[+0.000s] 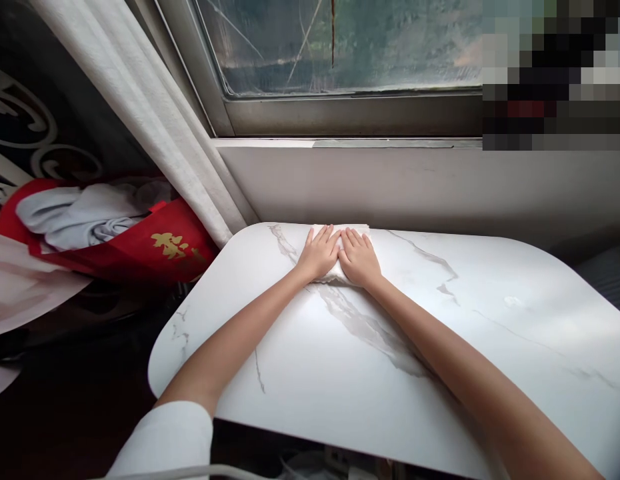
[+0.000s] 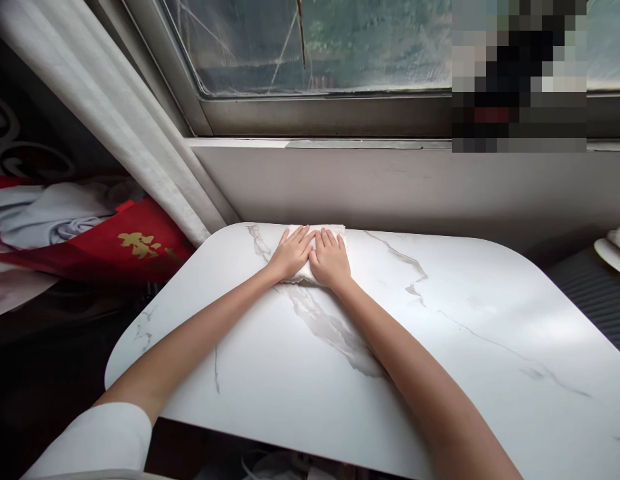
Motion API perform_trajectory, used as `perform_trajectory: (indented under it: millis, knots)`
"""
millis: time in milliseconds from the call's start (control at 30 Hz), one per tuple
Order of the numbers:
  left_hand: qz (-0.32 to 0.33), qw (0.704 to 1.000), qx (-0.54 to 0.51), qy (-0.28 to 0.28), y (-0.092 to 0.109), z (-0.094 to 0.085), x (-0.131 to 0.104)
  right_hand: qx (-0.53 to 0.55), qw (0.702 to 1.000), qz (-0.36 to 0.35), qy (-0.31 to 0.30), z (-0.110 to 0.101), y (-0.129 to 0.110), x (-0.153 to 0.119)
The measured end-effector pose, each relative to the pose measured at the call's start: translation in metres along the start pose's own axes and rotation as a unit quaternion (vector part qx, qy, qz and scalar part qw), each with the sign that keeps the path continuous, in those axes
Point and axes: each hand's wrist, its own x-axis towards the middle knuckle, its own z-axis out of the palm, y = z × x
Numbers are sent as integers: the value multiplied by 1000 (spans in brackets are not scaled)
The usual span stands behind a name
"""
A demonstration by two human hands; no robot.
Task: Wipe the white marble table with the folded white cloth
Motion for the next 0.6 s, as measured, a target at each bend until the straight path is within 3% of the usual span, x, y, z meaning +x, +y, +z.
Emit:
perform_trajectory:
  millis: [167, 433, 600]
  knots:
    - [16, 1000, -1, 3, 25, -7, -51, -4, 1000, -15, -15, -14, -12, -54]
    - [34, 999, -18, 19, 80, -24, -150, 22, 993, -98, -54, -42, -25, -155]
    - [82, 996, -39, 16, 113, -31, -188, 62, 988, -127, -57, -55, -20, -209]
